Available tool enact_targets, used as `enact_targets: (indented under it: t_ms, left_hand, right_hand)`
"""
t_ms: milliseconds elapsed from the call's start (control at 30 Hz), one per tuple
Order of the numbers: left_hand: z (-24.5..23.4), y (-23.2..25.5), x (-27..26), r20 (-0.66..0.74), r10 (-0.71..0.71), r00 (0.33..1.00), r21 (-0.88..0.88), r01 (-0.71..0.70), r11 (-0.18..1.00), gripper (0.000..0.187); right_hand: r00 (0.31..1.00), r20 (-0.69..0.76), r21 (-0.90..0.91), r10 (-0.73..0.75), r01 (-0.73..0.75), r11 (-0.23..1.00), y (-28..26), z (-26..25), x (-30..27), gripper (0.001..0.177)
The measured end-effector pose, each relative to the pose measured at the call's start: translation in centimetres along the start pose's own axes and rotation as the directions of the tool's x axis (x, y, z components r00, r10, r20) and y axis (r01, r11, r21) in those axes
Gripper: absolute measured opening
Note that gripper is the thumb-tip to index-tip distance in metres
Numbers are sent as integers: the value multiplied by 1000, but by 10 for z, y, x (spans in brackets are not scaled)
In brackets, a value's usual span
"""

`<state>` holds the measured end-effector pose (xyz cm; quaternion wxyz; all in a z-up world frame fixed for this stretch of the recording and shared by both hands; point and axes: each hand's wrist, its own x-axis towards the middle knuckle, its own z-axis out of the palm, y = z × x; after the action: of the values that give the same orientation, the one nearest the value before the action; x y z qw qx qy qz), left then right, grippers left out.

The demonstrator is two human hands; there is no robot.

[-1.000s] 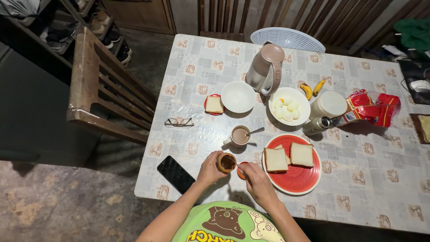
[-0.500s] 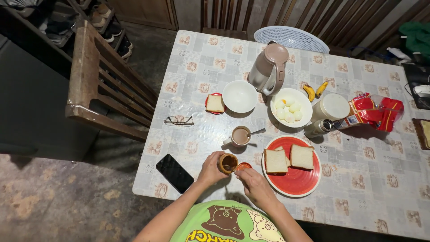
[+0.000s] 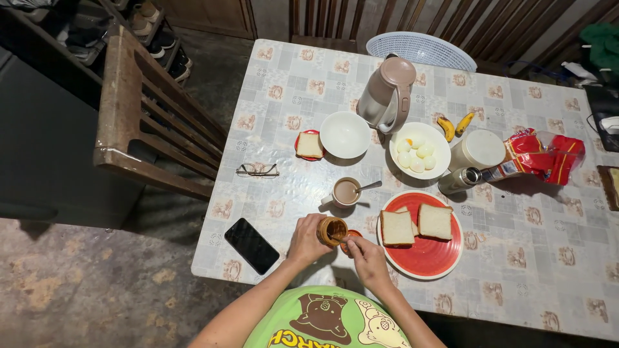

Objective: The person takes slices of bread from a package and places them on a plate. They open a jar of peanut butter and spread it onto the bread slices using a spoon. The person then places bananas on the table and closes the peanut butter jar.

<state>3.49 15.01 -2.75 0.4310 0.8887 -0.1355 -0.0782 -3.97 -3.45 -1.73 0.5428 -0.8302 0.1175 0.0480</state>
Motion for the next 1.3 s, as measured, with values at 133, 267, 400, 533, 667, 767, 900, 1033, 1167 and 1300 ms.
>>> enact_targets:
  t_ms: [133,267,400,533,667,767,900,1033,1167,1300]
  left_hand:
    - [1,0,0,-17,3,1000,6,-3,1000,73]
    - [2,3,4,-50,15,999,33,-14,999,76]
    - [1,6,8,-35,-42,999,84,44,996,77]
    - [1,7,8,-58,-69,996,95,74,993,76]
    - [0,9,7,-54,-103,993,81,107,991,76]
    - [1,9,8,-32,-190,981,70,192,979,78]
    - [10,6,9,-14,-198,980,-11,198,980,74]
    - [24,-2,13,-25,-228,973,-155,221,963,74]
    - [42,-22,17,-46,-175,984,-207,161,965,83]
    - [73,-57,11,40,-363,931,25,362,932,103]
  right_hand:
    - [995,38,396,94,-102,913,28,3,8,33]
    - [949,12,609,315,-256,750,50,-3,21,33]
    - [893,79,789,444,-328,520,69,-13,23,35]
    - [851,161,881,500,-352,316,91,-22,22,33]
    - [828,156,906,538,-337,257,108,-28,19,33]
    - [838,128,914,531,-307,266,112,-35,16,34]
    - [858,81,915,507,-266,305,113,-49,11,36]
    - [855,40,928,517,-224,298,122,-71,7,35]
    - [866,-30,952,499,-128,279,143,-109,1,34]
    - [845,-154,930,512,-51,365,162,-141,-6,35]
